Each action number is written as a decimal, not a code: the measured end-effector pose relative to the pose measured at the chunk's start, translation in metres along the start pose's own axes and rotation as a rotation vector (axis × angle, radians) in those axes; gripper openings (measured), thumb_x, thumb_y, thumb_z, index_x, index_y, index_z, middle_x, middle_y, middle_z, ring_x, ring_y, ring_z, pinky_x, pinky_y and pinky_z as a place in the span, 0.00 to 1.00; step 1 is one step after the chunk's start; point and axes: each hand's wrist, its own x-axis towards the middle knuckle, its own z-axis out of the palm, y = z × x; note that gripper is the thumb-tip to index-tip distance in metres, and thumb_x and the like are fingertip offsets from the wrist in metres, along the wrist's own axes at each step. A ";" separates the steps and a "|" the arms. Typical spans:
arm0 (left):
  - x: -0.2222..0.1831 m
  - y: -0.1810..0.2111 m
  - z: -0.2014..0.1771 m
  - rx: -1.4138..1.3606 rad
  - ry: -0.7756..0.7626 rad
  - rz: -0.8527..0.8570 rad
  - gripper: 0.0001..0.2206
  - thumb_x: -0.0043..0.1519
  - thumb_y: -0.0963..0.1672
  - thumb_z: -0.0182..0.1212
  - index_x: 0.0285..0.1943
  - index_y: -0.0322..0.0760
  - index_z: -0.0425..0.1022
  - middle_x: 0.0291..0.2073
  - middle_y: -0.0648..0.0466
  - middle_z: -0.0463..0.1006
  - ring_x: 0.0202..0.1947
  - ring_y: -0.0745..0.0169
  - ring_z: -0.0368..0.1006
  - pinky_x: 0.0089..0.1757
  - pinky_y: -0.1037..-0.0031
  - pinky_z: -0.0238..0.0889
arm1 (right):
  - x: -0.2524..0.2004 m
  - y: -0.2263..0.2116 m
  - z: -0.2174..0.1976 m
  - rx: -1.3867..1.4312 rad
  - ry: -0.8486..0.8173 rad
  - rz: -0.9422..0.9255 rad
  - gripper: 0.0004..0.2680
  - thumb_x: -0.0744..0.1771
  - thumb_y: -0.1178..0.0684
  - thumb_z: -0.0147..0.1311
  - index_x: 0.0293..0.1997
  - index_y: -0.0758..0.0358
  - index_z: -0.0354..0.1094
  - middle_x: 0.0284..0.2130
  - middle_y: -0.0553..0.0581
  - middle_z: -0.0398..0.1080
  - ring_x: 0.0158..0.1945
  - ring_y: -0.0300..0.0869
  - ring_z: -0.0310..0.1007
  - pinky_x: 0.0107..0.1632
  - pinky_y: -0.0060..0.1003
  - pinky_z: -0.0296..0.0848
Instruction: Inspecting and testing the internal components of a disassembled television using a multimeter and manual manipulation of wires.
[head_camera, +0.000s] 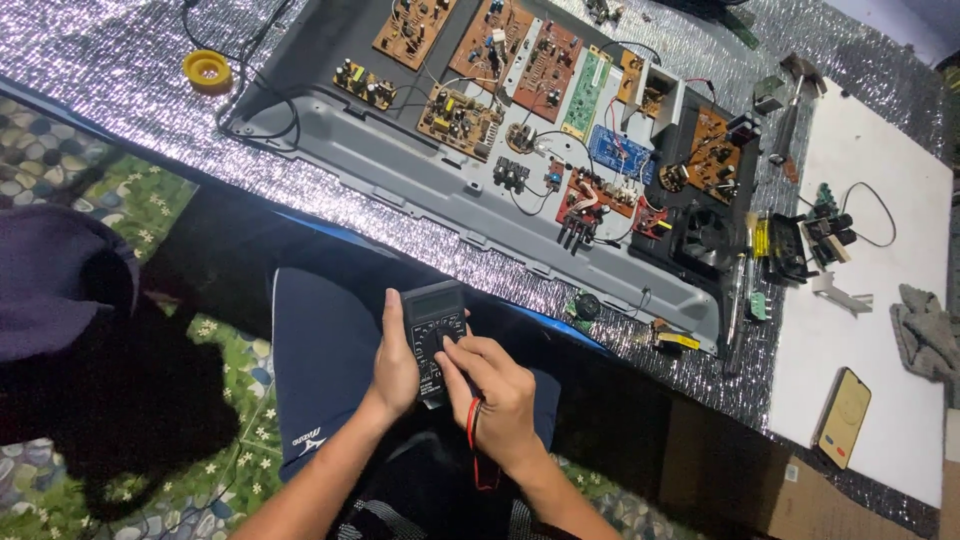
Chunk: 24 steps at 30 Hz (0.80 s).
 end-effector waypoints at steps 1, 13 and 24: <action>0.000 -0.002 -0.001 -0.020 0.006 -0.008 0.40 0.68 0.59 0.24 0.50 0.25 0.82 0.41 0.38 0.85 0.42 0.48 0.81 0.50 0.66 0.73 | -0.001 0.001 0.001 0.007 0.000 0.000 0.05 0.64 0.64 0.64 0.41 0.71 0.76 0.35 0.61 0.76 0.36 0.44 0.79 0.42 0.30 0.81; -0.001 -0.013 -0.008 -0.181 0.088 -0.009 0.39 0.69 0.59 0.28 0.51 0.22 0.80 0.43 0.34 0.84 0.44 0.43 0.80 0.51 0.62 0.72 | -0.004 0.005 -0.005 0.059 -0.022 0.038 0.10 0.65 0.58 0.65 0.50 0.63 0.75 0.37 0.58 0.74 0.35 0.40 0.77 0.39 0.28 0.78; -0.001 -0.009 -0.007 -0.119 0.116 -0.062 0.40 0.71 0.59 0.23 0.64 0.21 0.71 0.60 0.37 0.76 0.64 0.45 0.70 0.65 0.65 0.58 | -0.014 0.015 -0.024 0.089 -0.188 0.422 0.26 0.60 0.38 0.69 0.62 0.54 0.65 0.37 0.49 0.74 0.18 0.29 0.50 0.32 0.24 0.66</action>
